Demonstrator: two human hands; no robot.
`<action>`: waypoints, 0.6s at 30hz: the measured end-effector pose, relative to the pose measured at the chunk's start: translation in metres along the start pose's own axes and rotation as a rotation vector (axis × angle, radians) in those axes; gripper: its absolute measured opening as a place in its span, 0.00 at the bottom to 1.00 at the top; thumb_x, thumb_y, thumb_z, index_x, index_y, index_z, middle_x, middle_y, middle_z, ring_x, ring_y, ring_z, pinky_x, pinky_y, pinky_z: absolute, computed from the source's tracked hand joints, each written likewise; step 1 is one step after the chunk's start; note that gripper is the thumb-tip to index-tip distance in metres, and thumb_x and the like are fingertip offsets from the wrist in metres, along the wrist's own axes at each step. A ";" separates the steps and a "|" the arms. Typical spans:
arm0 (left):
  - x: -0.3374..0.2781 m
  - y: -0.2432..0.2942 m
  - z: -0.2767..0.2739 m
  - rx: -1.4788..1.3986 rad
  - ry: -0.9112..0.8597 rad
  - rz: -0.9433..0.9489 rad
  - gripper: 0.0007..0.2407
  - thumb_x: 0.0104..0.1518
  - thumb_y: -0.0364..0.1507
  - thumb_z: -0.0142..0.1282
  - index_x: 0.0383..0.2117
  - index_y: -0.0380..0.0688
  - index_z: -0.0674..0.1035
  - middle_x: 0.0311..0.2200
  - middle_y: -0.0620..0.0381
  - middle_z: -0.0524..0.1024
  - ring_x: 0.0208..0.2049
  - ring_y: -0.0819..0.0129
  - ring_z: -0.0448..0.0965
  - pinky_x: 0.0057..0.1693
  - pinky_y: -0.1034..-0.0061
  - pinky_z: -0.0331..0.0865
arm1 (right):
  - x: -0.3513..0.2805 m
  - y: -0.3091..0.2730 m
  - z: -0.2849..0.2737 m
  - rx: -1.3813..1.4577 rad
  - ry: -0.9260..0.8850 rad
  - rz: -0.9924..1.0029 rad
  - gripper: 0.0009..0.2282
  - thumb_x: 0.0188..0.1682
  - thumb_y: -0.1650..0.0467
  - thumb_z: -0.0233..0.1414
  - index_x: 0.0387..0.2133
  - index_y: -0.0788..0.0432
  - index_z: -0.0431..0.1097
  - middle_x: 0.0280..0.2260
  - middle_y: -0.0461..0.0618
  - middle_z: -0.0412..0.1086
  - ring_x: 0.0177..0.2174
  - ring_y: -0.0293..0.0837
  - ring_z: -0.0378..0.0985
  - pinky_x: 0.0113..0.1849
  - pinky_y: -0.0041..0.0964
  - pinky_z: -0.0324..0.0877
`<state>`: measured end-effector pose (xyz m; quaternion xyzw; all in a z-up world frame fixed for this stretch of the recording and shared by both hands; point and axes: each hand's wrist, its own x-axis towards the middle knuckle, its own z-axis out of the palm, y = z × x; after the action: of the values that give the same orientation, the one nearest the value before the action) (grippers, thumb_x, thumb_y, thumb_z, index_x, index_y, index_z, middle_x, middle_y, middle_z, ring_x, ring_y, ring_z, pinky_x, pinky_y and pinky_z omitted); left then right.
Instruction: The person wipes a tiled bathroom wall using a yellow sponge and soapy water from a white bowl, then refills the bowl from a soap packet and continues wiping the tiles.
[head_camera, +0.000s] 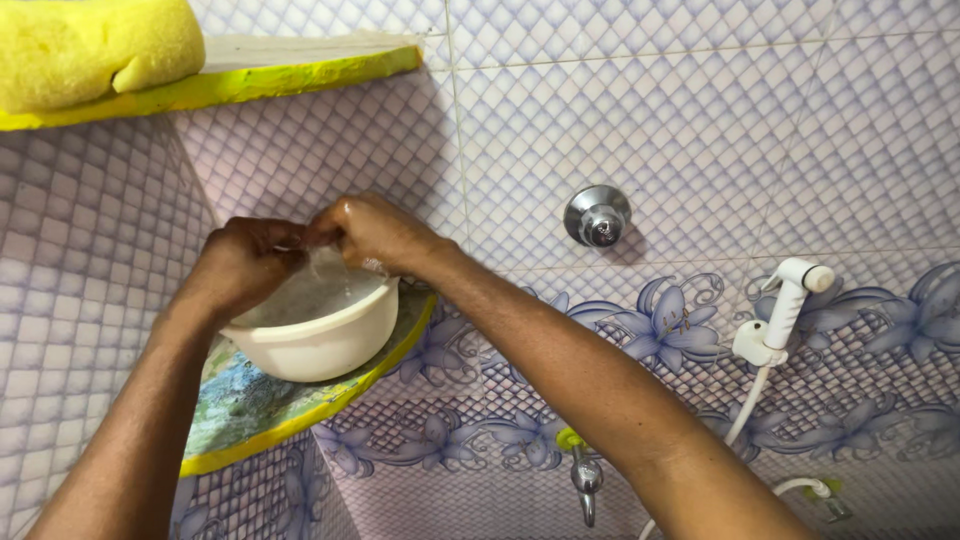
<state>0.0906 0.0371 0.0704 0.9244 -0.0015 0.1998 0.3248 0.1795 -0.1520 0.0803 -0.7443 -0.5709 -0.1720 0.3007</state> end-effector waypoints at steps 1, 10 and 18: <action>-0.008 0.004 -0.003 -0.047 0.033 0.005 0.12 0.55 0.28 0.61 0.45 0.49 0.86 0.38 0.46 0.86 0.39 0.58 0.85 0.50 0.68 0.76 | -0.003 -0.003 -0.005 0.024 0.071 0.026 0.15 0.38 0.77 0.58 0.40 0.57 0.80 0.38 0.51 0.81 0.38 0.44 0.85 0.42 0.37 0.78; -0.030 0.011 -0.004 0.082 -0.037 0.079 0.14 0.55 0.25 0.58 0.47 0.45 0.85 0.43 0.51 0.85 0.43 0.65 0.84 0.52 0.71 0.75 | -0.009 -0.035 -0.024 -0.006 0.295 -0.149 0.11 0.46 0.81 0.52 0.37 0.60 0.80 0.36 0.51 0.81 0.36 0.40 0.85 0.40 0.32 0.80; -0.039 0.026 -0.009 -0.435 -0.040 0.033 0.15 0.56 0.24 0.55 0.49 0.36 0.82 0.45 0.52 0.85 0.44 0.67 0.85 0.49 0.71 0.79 | -0.027 -0.127 -0.077 -0.072 0.683 -0.507 0.10 0.54 0.70 0.58 0.47 0.56 0.73 0.40 0.47 0.76 0.39 0.39 0.81 0.44 0.31 0.78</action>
<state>0.0480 0.0169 0.0785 0.8361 -0.0659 0.1817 0.5134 0.0575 -0.2004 0.1552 -0.4906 -0.5971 -0.4970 0.3948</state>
